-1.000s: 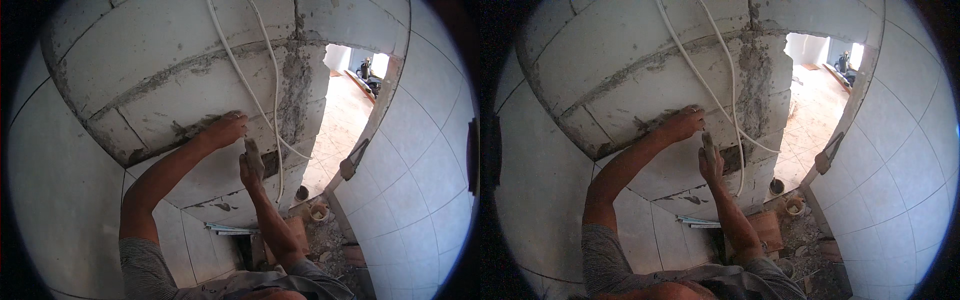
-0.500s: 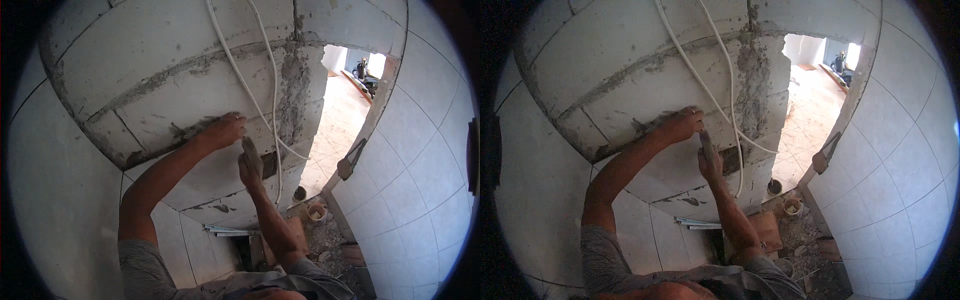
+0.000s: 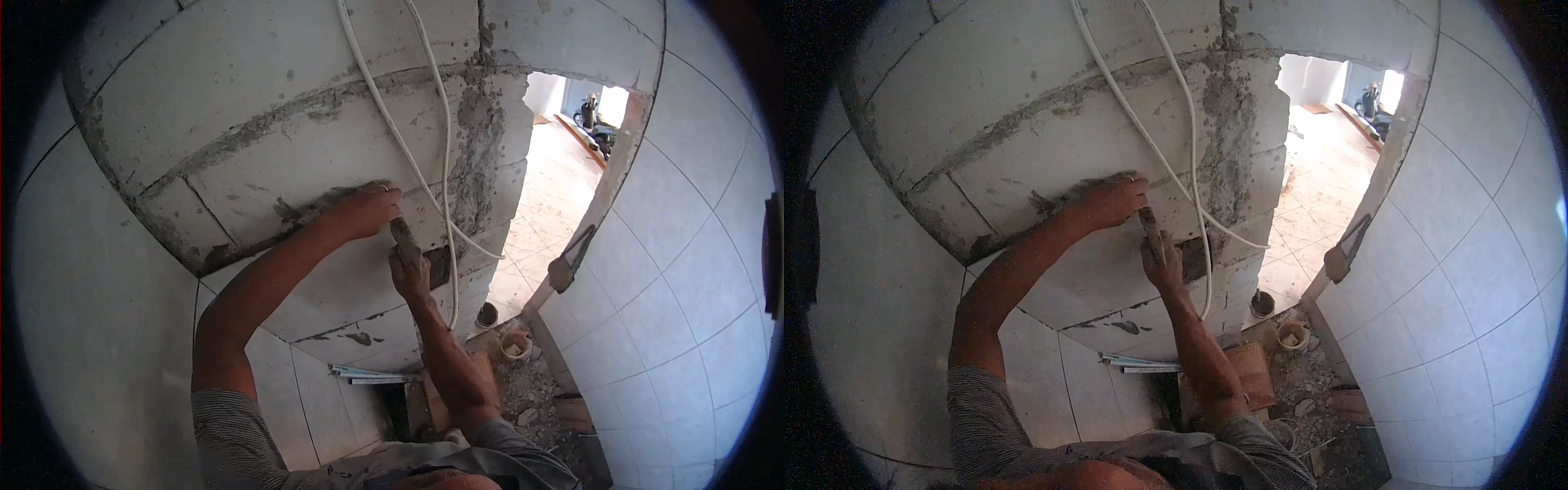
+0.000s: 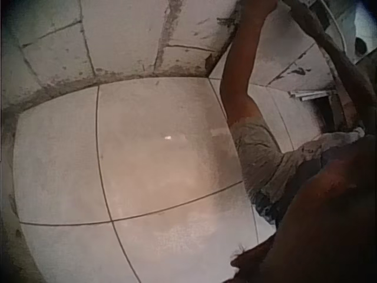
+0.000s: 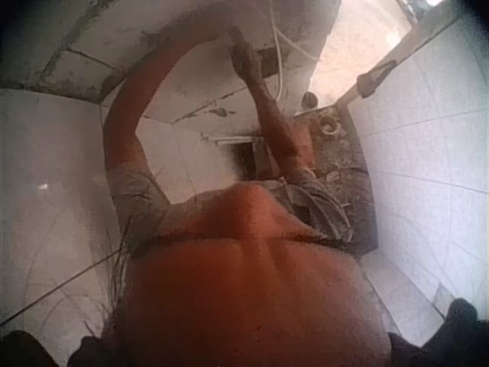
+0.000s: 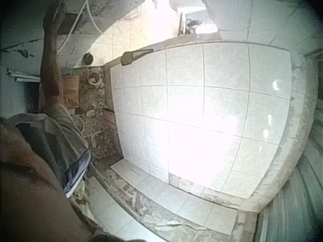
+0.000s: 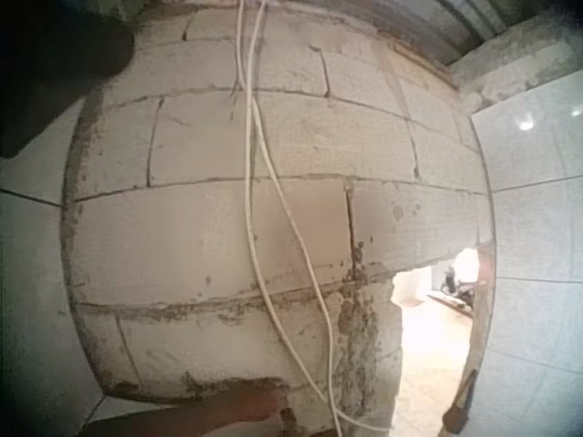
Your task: The person lifts a mortar-coated tile and presses it onto the wall. The person then adjusts and taps the tile into position using a hammer and a wooden block.
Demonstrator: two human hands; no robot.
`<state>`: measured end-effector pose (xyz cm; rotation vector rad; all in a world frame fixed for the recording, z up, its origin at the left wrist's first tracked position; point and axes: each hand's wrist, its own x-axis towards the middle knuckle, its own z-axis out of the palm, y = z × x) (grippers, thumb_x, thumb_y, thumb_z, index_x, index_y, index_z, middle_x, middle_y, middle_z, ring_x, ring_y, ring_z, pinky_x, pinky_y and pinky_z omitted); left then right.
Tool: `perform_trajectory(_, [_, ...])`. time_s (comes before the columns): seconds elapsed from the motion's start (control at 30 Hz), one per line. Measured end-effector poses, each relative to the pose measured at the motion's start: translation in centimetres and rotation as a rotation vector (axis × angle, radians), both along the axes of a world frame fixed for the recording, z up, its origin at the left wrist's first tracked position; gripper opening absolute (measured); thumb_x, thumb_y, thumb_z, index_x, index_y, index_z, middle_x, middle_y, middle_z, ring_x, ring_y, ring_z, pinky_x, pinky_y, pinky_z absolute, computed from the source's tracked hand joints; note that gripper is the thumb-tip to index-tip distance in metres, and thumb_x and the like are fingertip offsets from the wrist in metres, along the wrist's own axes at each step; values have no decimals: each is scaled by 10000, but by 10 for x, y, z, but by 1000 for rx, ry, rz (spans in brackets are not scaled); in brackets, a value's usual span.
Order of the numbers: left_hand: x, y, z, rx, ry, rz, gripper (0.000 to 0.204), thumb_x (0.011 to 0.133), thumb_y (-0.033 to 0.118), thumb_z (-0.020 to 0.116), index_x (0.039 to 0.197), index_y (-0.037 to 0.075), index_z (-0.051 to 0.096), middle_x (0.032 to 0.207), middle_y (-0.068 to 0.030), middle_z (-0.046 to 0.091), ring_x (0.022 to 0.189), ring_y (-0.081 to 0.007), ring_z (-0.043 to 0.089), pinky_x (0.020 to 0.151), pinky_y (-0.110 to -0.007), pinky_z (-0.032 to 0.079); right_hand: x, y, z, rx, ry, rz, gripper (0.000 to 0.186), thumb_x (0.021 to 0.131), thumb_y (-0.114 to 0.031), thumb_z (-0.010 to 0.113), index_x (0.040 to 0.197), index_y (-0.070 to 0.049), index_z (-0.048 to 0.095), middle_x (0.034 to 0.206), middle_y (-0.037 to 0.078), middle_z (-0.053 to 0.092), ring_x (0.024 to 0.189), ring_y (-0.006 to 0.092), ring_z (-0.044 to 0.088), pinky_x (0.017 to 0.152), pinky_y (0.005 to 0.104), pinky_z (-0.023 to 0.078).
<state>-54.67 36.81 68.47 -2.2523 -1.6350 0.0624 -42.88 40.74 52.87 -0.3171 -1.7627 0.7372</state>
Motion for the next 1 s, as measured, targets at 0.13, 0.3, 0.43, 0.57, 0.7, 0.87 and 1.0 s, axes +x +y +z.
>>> perform_trajectory(0.13, [-1, -6, 1, -42, 13, 79, 110, 666, -16, 513, 751, 36, 560, 867, -114, 462, 931, -279, 469, 807, -371, 407, 1, -5, 16, 138, 218, -46, 320, 783, -116, 541, 1087, -28, 490, 799, 195, 536, 695, 380, 561, 582, 388, 469])
perform_trajectory(0.3, [12, -5, 11, -52, 64, 37, 97, 680, -10, 523, 764, 22, 561, 897, -123, 467, 929, -277, 472, 810, -370, 407, 0, 7, -4, 76, 31, 10, 332, 785, -112, 538, 1103, -33, 488, 855, 201, 539, 702, 385, 564, 581, 408, 471])
perform_trajectory(0.43, [11, -6, 10, -42, 75, 66, 89, 700, 7, 518, 774, 14, 567, 925, -132, 473, 940, -272, 471, 826, -363, 402, -5, 3, -13, 128, 160, -141, 324, 774, -105, 548, 1082, -30, 486, 892, 195, 536, 701, 380, 567, 573, 407, 470])
perform_trajectory(0.57, [19, -5, 17, -127, 62, 145, 122, 704, 8, 507, 806, 23, 573, 924, -122, 476, 957, -268, 464, 839, -363, 395, -3, 6, -16, 77, 89, -14, 339, 752, -88, 558, 1077, -28, 481, 893, 198, 536, 691, 380, 565, 555, 401, 473])
perform_trajectory(0.7, [7, -3, 7, -73, 60, 87, 131, 696, 4, 508, 808, 33, 568, 916, -108, 481, 948, -259, 468, 835, -364, 395, -5, 12, -14, 67, 87, 82, 332, 753, -78, 556, 1075, -33, 490, 879, 201, 549, 666, 381, 565, 553, 392, 476])
perform_trajectory(0.87, [11, -2, 8, -101, 115, 86, 116, 689, 2, 507, 787, 35, 560, 896, -107, 480, 946, -253, 472, 835, -367, 390, -5, 14, -18, 29, 25, 14, 274, 758, -92, 558, 1016, -30, 490, 853, 194, 556, 668, 382, 565, 552, 401, 463])
perform_trajectory(1.0, [13, -5, 10, -48, 117, 63, 117, 691, 11, 509, 794, 32, 560, 887, -110, 475, 944, -255, 472, 825, -371, 392, -3, 14, -19, 152, 102, -45, 238, 756, -94, 559, 959, -14, 464, 805, 192, 546, 657, 380, 558, 550, 413, 454])
